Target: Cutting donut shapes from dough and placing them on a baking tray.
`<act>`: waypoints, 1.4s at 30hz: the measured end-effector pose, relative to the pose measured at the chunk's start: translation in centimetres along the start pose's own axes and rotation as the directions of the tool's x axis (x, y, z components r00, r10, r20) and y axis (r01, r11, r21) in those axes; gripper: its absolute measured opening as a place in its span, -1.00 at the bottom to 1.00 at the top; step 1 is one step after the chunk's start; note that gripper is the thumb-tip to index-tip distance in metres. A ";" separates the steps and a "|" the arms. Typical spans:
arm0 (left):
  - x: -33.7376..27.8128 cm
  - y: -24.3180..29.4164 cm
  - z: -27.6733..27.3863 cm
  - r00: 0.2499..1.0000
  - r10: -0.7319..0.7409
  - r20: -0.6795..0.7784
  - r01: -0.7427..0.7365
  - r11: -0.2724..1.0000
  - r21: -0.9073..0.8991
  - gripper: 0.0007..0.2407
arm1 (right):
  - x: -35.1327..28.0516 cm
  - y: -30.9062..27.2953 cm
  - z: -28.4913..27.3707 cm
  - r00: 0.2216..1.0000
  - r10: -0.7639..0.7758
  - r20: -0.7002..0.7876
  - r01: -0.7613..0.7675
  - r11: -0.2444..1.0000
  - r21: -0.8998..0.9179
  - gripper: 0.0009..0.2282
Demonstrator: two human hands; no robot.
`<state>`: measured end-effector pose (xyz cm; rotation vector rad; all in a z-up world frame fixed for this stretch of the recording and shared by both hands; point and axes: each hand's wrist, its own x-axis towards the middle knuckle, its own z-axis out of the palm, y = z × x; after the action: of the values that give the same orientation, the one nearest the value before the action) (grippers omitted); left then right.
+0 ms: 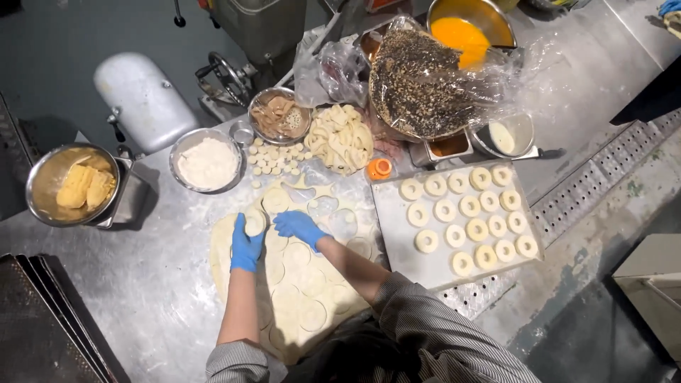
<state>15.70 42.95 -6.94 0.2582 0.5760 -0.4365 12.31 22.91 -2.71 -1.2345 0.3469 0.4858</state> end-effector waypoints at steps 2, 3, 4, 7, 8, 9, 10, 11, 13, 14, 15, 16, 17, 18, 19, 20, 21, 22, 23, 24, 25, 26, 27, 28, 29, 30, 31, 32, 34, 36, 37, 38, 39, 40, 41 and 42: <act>0.4 0.0 -0.3 0.999 0.032 -0.004 -0.032 0.997 0.066 -0.70 | -0.1 -0.6 0.4 0.999 0.011 0.037 -0.012 1.000 0.004 -0.65; -0.1 0.1 0.6 1.000 0.028 0.002 -0.028 0.991 0.128 -0.72 | -0.6 -1.6 0.9 0.998 0.047 0.048 -0.047 0.999 -0.015 -0.61; -1.0 -0.1 1.1 1.000 0.022 0.000 -0.022 0.982 0.188 -0.73 | -1.4 -2.2 1.4 0.994 0.092 0.057 -0.090 0.995 -0.033 -0.57; -2.4 -1.2 2.3 0.983 0.002 0.182 -0.037 0.982 0.188 -0.76 | -1.1 -3.0 2.6 0.991 0.084 0.108 -0.101 0.982 0.160 -0.52; -3.2 -1.5 3.0 0.982 0.003 0.188 -0.039 0.981 0.191 -0.76 | 0.2 -2.2 2.2 0.991 0.077 0.109 -0.094 0.983 0.160 -0.52; -4.0 -1.8 3.6 0.979 -0.032 0.200 0.015 0.996 0.086 -0.76 | 1.7 -1.5 1.8 0.994 -0.010 0.111 -0.016 0.975 0.224 -0.52; -4.8 -2.1 4.2 0.974 -0.066 0.215 0.072 0.997 -0.020 -0.76 | 3.1 -0.7 1.4 0.989 -0.095 0.109 0.061 0.956 0.287 -0.51; -6.1 -2.2 5.4 0.973 -0.065 0.220 0.071 0.997 -0.016 -0.76 | 2.6 -1.8 1.8 0.989 -0.101 0.110 0.066 0.956 0.287 -0.51; -8.9 -2.6 7.3 0.982 -0.067 0.176 0.067 0.998 0.010 -0.75 | 1.2 -3.4 2.5 0.980 -0.178 0.089 0.160 0.972 0.173 -0.54; -9.1 -2.6 7.0 0.981 -0.070 0.180 0.069 0.998 0.012 -0.75 | 0.3 -4.1 2.8 0.980 -0.182 0.086 0.165 0.971 0.173 -0.54; -9.2 -2.6 6.6 0.981 -0.074 0.178 0.066 0.996 0.052 -0.74 | -0.5 -4.8 3.0 0.992 -0.082 0.100 0.060 0.977 0.204 -0.55; -9.3 -2.7 6.3 0.981 -0.078 0.178 0.063 0.994 0.090 -0.73 | -1.2 -5.6 3.2 0.993 0.018 0.117 -0.045 0.972 0.231 -0.55; -9.2 -2.8 5.8 0.980 -0.080 0.183 0.064 0.994 0.091 -0.73 | -1.3 -5.3 3.1 0.993 0.013 0.114 -0.039 0.973 0.229 -0.55; -9.2 -2.8 5.2 0.976 -0.066 0.207 0.017 0.973 0.229 -0.74 | -1.5 -5.1 3.0 0.986 0.047 0.158 -0.090 0.956 0.280 -0.59; -9.2 -2.8 4.7 0.971 -0.055 0.234 -0.034 0.932 0.360 -0.75 | -1.6 -4.8 3.0 0.976 0.077 0.204 -0.142 0.934 0.327 -0.63; -9.8 -3.1 5.5 0.970 -0.059 0.237 -0.032 0.932 0.362 -0.75 | -1.7 -5.3 3.0 0.977 0.073 0.200 -0.137 0.935 0.327 -0.63; -10.4 -3.4 6.3 0.972 -0.075 0.224 -0.019 0.920 0.392 -0.74 | -1.8 -5.7 3.1 0.982 0.025 0.186 -0.084 0.945 0.316 -0.67; -11.1 -3.7 6.9 0.974 -0.090 0.209 -0.006 0.908 0.419 -0.72 | -2.0 -6.0 3.3 0.984 -0.020 0.175 -0.034 0.952 0.303 -0.67; -11.6 -4.2 7.6 0.973 -0.093 0.210 -0.004 0.907 0.420 -0.72 | -1.0 -5.0 2.6 0.985 -0.022 0.171 -0.032 0.952 0.304 -0.67; -12.0 -4.6 8.3 0.960 -0.083 0.266 -0.039 0.906 0.420 -0.72 | 0.0 -4.2 1.9 0.981 -0.019 0.193 -0.046 0.944 0.326 -0.66; -12.4 -5.0 9.0 0.944 -0.073 0.322 -0.073 0.905 0.419 -0.72 | 1.1 -3.3 1.2 0.976 -0.016 0.215 -0.061 0.936 0.347 -0.65; -12.2 -4.9 9.4 0.944 -0.077 0.322 -0.070 0.905 0.420 -0.72 | 1.0 -3.3 0.8 0.977 -0.017 0.212 -0.059 0.935 0.349 -0.65; -12.1 -4.8 9.7 0.927 0.037 0.374 -0.254 0.795 0.551 -0.73 | 0.9 -3.2 0.3 0.978 -0.043 0.202 0.005 0.983 0.185 -0.65; -11.8 -4.7 10.1 0.886 0.136 0.444 -0.422 0.634 0.648 -0.73 | 0.9 -3.2 -0.2 0.978 -0.072 0.195 0.070 0.997 0.014 -0.62; -12.0 -4.5 11.2 0.885 0.131 0.447 -0.421 0.635 0.648 -0.73 | -0.5 -4.4 0.0 0.979 -0.075 0.190 0.073 0.997 0.014 -0.62; -12.1 -4.3 12.4 0.935 0.139 0.327 -0.315 0.751 0.580 -0.71 | -1.9 -5.7 0.1 0.987 -0.083 0.136 0.088 0.996 -0.029 -0.59; -12.2 -4.2 13.5 0.971 0.124 0.203 -0.210 0.849 0.485 -0.66 | -3.4 -7.0 0.2 0.992 -0.094 0.081 0.100 0.992 -0.072 -0.56; -11.6 -4.5 12.8 0.971 0.120 0.206 -0.208 0.849 0.485 -0.66 | -5.3 -8.4 0.6 0.992 -0.096 0.077 0.102 0.992 -0.073 -0.56; -10.5 -5.0 11.3 0.972 0.172 0.162 -0.230 0.844 0.485 -0.66 | -9.4 -11.0 1.5 0.991 -0.124 0.051 0.121 0.991 0.052 -0.59; -10.0 -5.6 10.0 0.988 0.059 0.146 -0.110 0.923 0.369 -0.68 | -9.5 -10.3 1.0 0.981 -0.196 0.009 0.196 0.979 -0.057 -0.61; -9.8 -5.8 9.4 0.988 -0.052 0.144 0.016 0.970 0.243 -0.70 | -9.5 -9.9 0.8 0.963 -0.270 -0.021 0.262 0.950 -0.170 -0.60; -9.7 -6.3 9.0 0.988 -0.056 0.146 0.018 0.969 0.246 -0.70 | -9.1 -8.5 0.1 0.962 -0.273 -0.025 0.265 0.949 -0.169 -0.60; -9.6 -6.8 8.6 0.982 -0.071 0.173 0.042 0.986 0.162 -0.72 | -8.6 -7.2 -0.6 0.950 -0.301 -0.081 0.279 0.936 -0.213 -0.63; -9.5 -7.3 8.2 0.976 -0.082 0.199 0.069 0.995 0.074 -0.73 | -8.2 -5.9 -1.3 0.935 -0.329 -0.134 0.287 0.922 -0.260 -0.66; -9.1 -7.7 8.1 0.976 -0.085 0.201 0.071 0.995 0.075 -0.73 | -9.7 -7.0 -0.7 0.934 -0.331 -0.137 0.288 0.922 -0.260 -0.66; -8.8 -8.2 7.7 0.981 -0.050 0.188 0.033 0.995 0.094 -0.74 | -11.2 -8.0 0.0 0.904 -0.410 -0.121 0.329 0.847 -0.417 -0.70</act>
<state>8.88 35.90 3.47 0.2878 0.3751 -0.5224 7.00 19.03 9.38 -1.7051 0.1779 0.0849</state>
